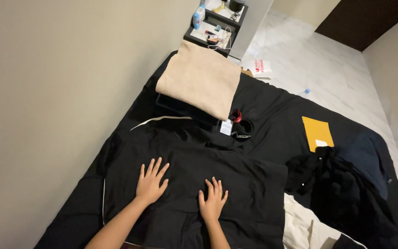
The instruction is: Folding various items of clothing on a bed.
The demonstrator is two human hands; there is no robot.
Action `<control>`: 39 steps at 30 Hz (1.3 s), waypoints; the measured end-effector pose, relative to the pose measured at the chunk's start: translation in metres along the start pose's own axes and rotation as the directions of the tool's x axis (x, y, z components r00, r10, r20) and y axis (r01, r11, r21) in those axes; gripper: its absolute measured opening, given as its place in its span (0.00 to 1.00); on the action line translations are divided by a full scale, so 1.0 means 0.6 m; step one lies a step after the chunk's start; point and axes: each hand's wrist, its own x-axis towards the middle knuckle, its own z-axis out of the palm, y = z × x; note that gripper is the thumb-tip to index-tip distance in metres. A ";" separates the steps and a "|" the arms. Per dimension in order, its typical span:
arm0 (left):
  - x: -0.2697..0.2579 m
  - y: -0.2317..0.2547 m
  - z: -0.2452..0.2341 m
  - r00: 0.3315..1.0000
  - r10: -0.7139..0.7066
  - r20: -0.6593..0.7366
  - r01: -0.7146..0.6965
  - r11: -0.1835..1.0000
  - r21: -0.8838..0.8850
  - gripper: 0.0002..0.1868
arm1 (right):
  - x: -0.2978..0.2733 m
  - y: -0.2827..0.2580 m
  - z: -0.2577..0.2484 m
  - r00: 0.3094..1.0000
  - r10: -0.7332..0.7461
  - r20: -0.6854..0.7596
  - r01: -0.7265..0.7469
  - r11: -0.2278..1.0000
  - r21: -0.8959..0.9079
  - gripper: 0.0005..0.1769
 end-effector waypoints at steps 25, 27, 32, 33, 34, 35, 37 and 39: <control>0.013 0.020 0.021 0.995 -0.094 -0.024 0.094 0.996 -0.011 0.35 | 0.003 -0.009 -0.008 0.997 0.049 0.064 -0.049 0.999 -0.001 0.29; -0.001 0.024 0.029 0.994 -0.099 -0.045 0.098 0.995 -0.006 0.34 | 0.001 -0.008 -0.006 0.997 0.059 0.055 -0.059 0.998 -0.006 0.29; -0.007 0.028 0.023 0.995 -0.102 -0.011 0.102 0.995 0.004 0.34 | -0.001 -0.002 0.000 0.999 0.025 0.031 -0.025 1.000 -0.010 0.29; -0.006 0.030 0.017 0.994 -0.111 0.001 0.111 0.994 0.007 0.34 | -0.001 0.000 0.001 1.000 0.012 0.020 -0.012 1.000 -0.007 0.29; -0.011 0.031 0.019 0.994 -0.112 0.009 0.112 0.994 0.008 0.34 | -0.005 0.001 0.001 1.000 0.016 0.026 -0.016 1.000 -0.006 0.29; -0.009 0.031 0.020 0.993 -0.116 0.011 0.116 0.993 0.010 0.34 | -0.003 0.001 0.002 1.000 0.002 0.004 -0.002 1.000 -0.009 0.29; -0.007 0.029 0.024 0.993 -0.119 0.013 0.119 0.993 0.014 0.34 | -0.001 0.000 0.002 1.000 -0.009 -0.019 0.009 1.000 -0.011 0.29; -0.007 0.026 0.031 0.993 -0.114 -0.010 0.114 0.993 0.008 0.34 | -0.001 -0.002 -0.001 1.000 0.010 0.004 -0.010 1.000 -0.004 0.28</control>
